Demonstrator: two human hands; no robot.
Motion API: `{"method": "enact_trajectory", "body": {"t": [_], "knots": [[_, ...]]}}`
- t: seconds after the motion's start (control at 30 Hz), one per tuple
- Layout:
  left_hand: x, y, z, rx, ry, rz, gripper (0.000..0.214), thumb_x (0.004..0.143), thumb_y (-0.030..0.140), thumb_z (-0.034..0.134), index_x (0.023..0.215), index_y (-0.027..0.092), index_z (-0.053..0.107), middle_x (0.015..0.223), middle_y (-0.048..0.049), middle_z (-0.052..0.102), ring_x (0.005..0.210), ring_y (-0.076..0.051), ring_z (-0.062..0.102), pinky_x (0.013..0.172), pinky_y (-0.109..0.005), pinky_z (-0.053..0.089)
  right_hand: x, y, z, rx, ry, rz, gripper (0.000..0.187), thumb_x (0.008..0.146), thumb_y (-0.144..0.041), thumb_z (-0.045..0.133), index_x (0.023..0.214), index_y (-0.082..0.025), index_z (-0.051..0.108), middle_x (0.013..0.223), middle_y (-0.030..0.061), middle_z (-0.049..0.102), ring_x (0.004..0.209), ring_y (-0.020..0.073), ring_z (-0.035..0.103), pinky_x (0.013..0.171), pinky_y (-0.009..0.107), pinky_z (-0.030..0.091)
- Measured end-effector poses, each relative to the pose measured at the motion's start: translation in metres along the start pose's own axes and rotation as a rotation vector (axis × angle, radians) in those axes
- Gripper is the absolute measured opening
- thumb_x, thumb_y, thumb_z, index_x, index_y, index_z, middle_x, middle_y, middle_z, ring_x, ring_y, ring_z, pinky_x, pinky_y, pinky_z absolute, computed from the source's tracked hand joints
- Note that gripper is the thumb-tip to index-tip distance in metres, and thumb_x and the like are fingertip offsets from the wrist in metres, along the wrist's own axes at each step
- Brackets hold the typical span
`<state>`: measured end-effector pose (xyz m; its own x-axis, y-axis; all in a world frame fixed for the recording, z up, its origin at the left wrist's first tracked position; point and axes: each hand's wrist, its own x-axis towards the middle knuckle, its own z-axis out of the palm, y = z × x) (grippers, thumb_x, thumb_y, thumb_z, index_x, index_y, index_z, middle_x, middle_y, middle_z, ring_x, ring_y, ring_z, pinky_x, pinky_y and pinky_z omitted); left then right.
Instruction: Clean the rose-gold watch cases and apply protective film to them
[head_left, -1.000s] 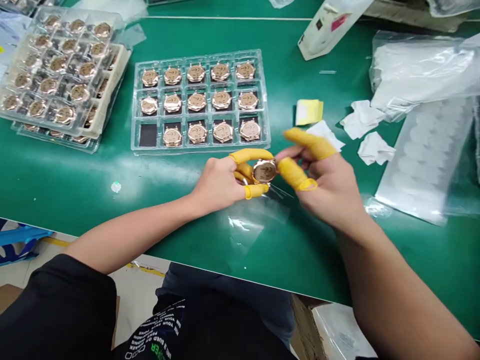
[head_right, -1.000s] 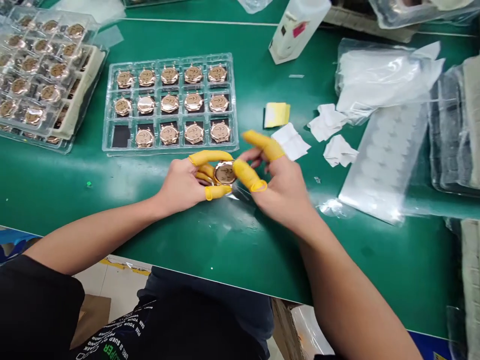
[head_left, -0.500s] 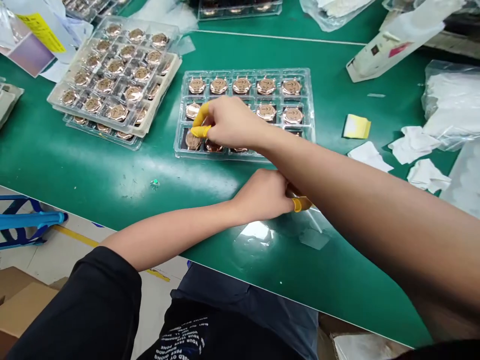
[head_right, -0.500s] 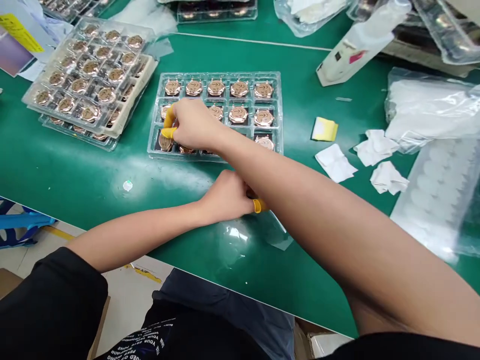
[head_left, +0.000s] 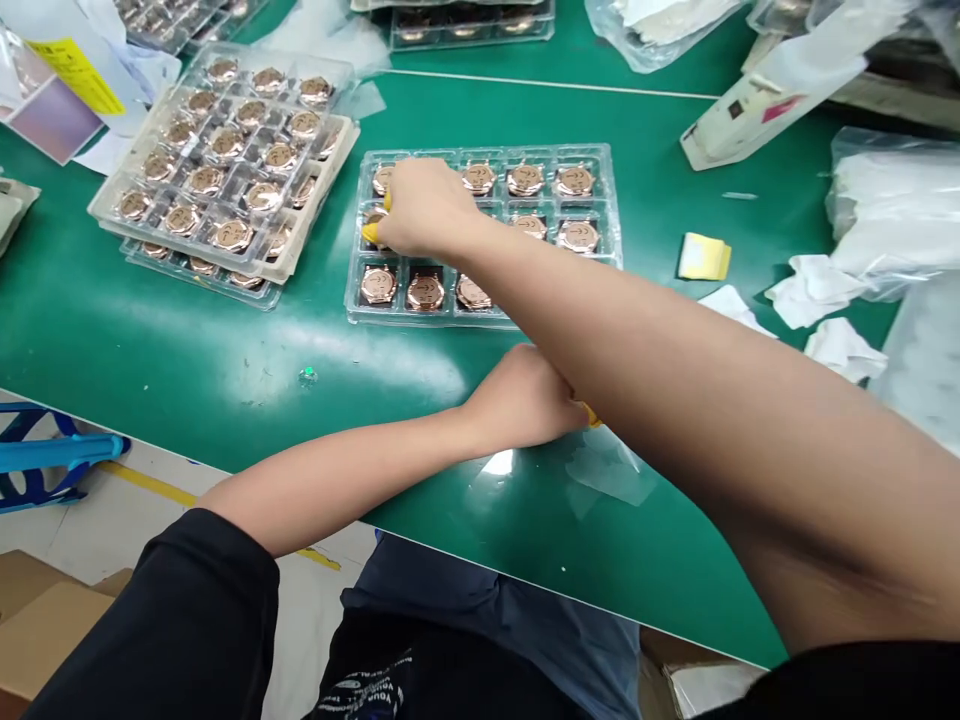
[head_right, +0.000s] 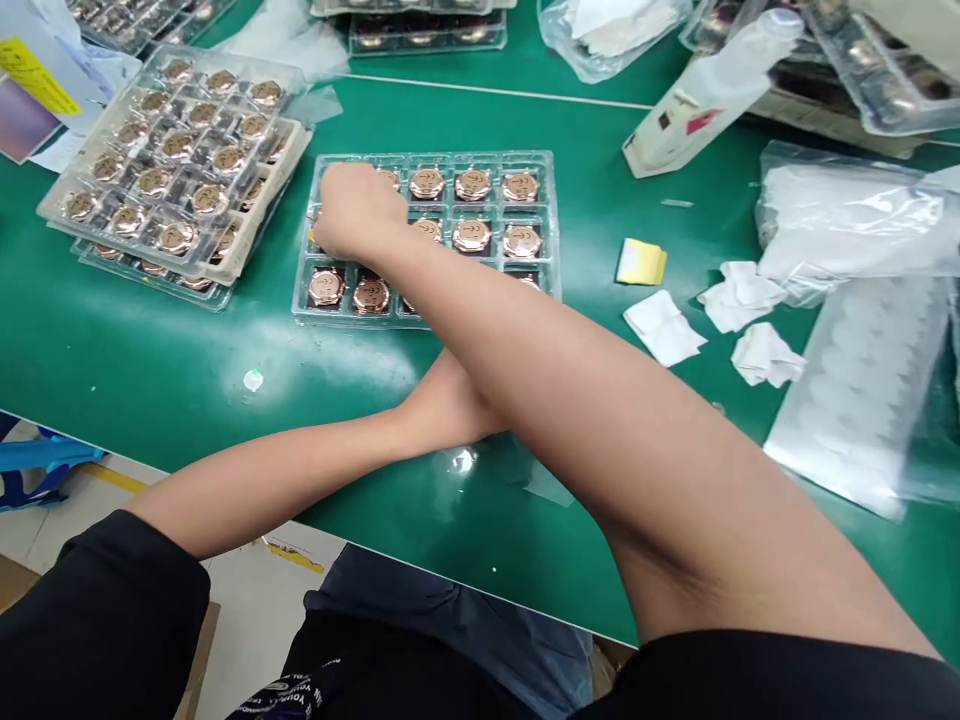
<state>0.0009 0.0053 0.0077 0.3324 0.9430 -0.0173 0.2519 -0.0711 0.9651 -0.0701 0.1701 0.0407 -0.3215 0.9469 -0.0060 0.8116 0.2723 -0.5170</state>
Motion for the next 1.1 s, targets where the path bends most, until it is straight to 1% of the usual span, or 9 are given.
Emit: {"method": "enact_trajectory", "body": {"t": [0.1, 0.2, 0.3, 0.4, 0.53, 0.7, 0.87, 0.97, 1.1], "knots": [[-0.001, 0.002, -0.004, 0.033, -0.089, -0.007, 0.012, 0.079, 0.013, 0.077, 0.078, 0.02, 0.067, 0.087, -0.0067, 0.081, 0.09, -0.027, 0.077, 0.081, -0.039, 0.059, -0.046, 0.013, -0.045, 0.184, 0.071, -0.034, 0.028, 0.081, -0.018, 0.083, 0.099, -0.019, 0.062, 0.092, 0.0088, 0.068, 0.098, 0.0293, 0.071, 0.087, 0.046, 0.058], [-0.001, 0.004, -0.005, -0.051, -0.101, -0.052, 0.015, 0.083, 0.028, 0.079, 0.084, 0.018, 0.069, 0.092, -0.008, 0.083, 0.088, -0.025, 0.079, 0.082, -0.039, 0.062, -0.116, 0.065, -0.088, 0.515, 0.089, -0.022, 0.041, 0.082, -0.026, 0.083, 0.115, -0.022, 0.059, 0.077, 0.0004, 0.065, 0.078, 0.0224, 0.069, 0.073, 0.038, 0.056], [0.0, 0.003, -0.003, -0.199, -0.076, -0.096, 0.033, 0.077, 0.036, 0.088, 0.099, 0.018, 0.071, 0.094, -0.0063, 0.084, 0.087, -0.021, 0.081, 0.085, -0.035, 0.064, -0.184, 0.125, -0.114, 0.775, -0.043, 0.167, 0.057, 0.07, -0.038, 0.093, 0.112, -0.024, 0.058, 0.065, -0.005, 0.061, 0.059, 0.0169, 0.061, 0.051, 0.028, 0.044], [-0.001, 0.0, -0.001, -0.299, -0.043, -0.097, 0.069, 0.068, 0.03, 0.094, 0.131, 0.022, 0.067, 0.093, -0.001, 0.083, 0.084, -0.019, 0.081, 0.083, -0.032, 0.066, -0.221, 0.158, -0.122, 0.942, -0.238, 0.434, 0.072, 0.055, -0.042, 0.101, 0.109, -0.022, 0.058, 0.059, -0.0078, 0.06, 0.042, 0.0072, 0.038, 0.04, 0.023, 0.021], [-0.002, 0.001, -0.001, -0.207, -0.035, -0.089, 0.061, 0.068, 0.027, 0.092, 0.126, 0.022, 0.073, 0.09, -0.0002, 0.082, 0.081, -0.017, 0.08, 0.082, -0.03, 0.067, -0.228, 0.156, -0.113, 1.065, -0.221, 0.515, 0.081, 0.046, -0.044, 0.106, 0.106, -0.022, 0.055, 0.056, -0.011, 0.056, 0.04, 0.004, 0.031, 0.041, 0.022, 0.016], [-0.003, 0.006, -0.003, -0.204, 0.057, -0.107, 0.055, 0.068, 0.024, 0.091, 0.121, 0.021, 0.076, 0.097, -0.0011, 0.082, 0.083, -0.015, 0.079, 0.079, -0.025, 0.066, -0.228, 0.162, -0.107, 1.005, -0.107, 0.417, 0.075, 0.055, -0.055, 0.1, 0.108, -0.022, 0.06, 0.068, -0.0057, 0.062, 0.054, 0.0105, 0.05, 0.052, 0.026, 0.039], [-0.001, 0.007, -0.004, -0.226, 0.069, -0.145, 0.055, 0.072, 0.025, 0.09, 0.124, 0.021, 0.074, 0.101, -0.0022, 0.082, 0.089, -0.014, 0.079, 0.088, -0.027, 0.067, -0.215, 0.24, -0.106, 0.152, 0.644, 0.437, 0.042, 0.076, -0.051, 0.084, 0.101, -0.022, 0.067, 0.1, 0.0104, 0.067, 0.096, 0.0273, 0.06, 0.092, 0.051, 0.051], [-0.001, 0.006, -0.004, -0.212, 0.064, -0.145, 0.056, 0.071, 0.025, 0.09, 0.124, 0.021, 0.073, 0.102, -0.0024, 0.082, 0.089, -0.014, 0.078, 0.088, -0.027, 0.067, -0.204, 0.273, -0.1, -0.027, 0.658, 0.427, 0.027, 0.076, -0.041, 0.081, 0.09, -0.022, 0.067, 0.099, 0.0121, 0.067, 0.104, 0.033, 0.057, 0.101, 0.062, 0.046], [0.0, 0.007, -0.004, -0.226, 0.059, -0.141, 0.057, 0.07, 0.025, 0.089, 0.125, 0.02, 0.073, 0.1, -0.0018, 0.081, 0.086, -0.013, 0.078, 0.087, -0.026, 0.067, -0.209, 0.258, -0.105, 0.195, 0.554, 0.266, 0.02, 0.082, -0.04, 0.078, 0.089, -0.023, 0.072, 0.088, 0.007, 0.07, 0.088, 0.0247, 0.059, 0.088, 0.048, 0.051]]}}
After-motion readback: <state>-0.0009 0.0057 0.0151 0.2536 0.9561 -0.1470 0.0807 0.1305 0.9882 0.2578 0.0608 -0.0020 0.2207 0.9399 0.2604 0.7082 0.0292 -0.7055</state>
